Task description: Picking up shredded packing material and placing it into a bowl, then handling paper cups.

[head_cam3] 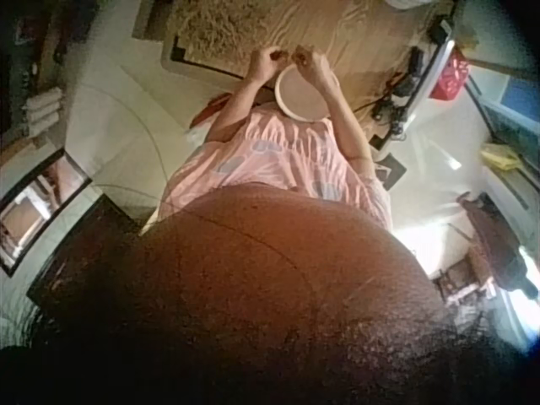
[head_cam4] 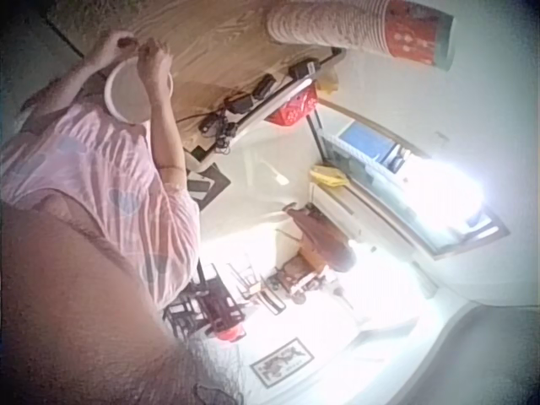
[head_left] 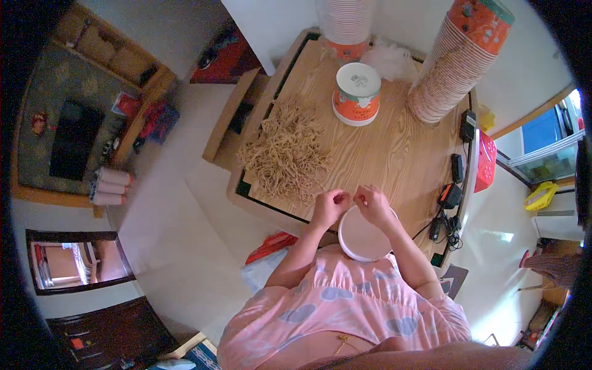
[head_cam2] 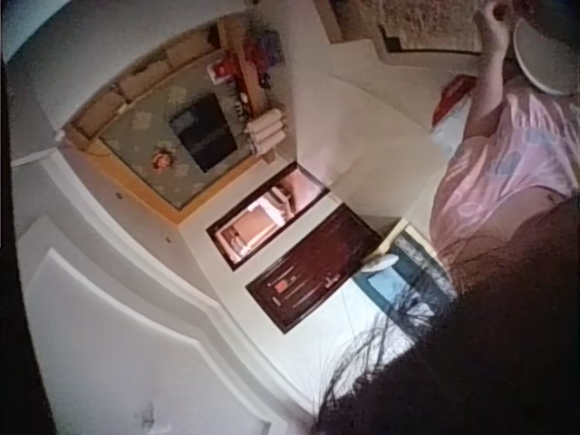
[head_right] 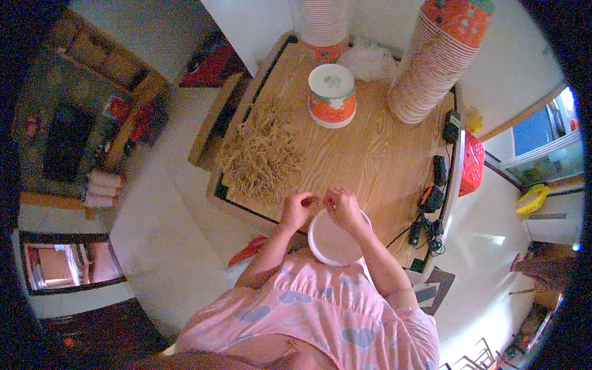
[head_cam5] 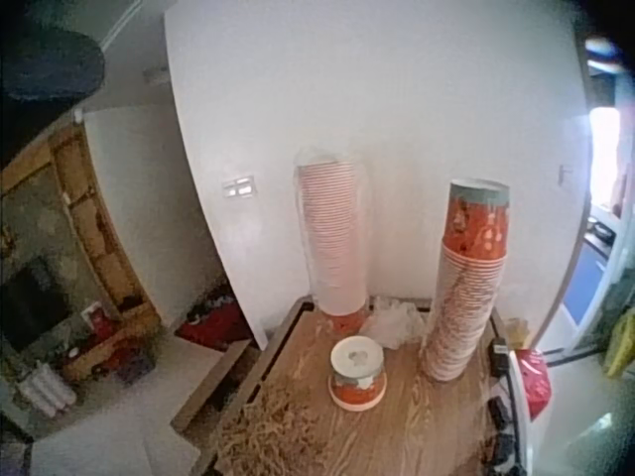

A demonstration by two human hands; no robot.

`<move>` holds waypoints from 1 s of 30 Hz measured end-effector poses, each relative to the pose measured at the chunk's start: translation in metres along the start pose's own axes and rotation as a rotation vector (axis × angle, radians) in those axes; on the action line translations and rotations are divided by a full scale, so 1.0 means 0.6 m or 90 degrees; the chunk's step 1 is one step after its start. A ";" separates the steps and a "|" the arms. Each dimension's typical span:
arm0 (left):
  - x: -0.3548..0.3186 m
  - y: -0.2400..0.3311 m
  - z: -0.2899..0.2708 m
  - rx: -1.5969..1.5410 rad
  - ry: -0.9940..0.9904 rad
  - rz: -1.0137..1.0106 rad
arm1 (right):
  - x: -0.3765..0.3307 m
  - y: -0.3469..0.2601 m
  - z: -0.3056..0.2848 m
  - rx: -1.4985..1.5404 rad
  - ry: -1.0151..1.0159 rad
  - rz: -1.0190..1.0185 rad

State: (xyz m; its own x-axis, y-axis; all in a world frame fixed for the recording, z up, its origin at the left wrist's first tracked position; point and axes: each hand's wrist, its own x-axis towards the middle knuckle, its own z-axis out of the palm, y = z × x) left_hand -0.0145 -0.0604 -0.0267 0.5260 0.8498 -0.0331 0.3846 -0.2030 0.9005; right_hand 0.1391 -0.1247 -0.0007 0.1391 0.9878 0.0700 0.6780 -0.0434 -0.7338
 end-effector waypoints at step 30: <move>0.012 -0.021 0.009 -0.141 -0.057 -0.087 | 0.027 0.033 -0.007 0.180 -0.149 0.197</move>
State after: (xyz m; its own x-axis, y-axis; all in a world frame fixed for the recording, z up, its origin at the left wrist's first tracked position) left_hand -0.0115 -0.0543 -0.0406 0.5493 0.8138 -0.1898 0.2862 0.0301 0.9577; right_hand 0.1578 -0.1099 -0.0113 0.1157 0.9432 -0.3115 0.4033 -0.3312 -0.8530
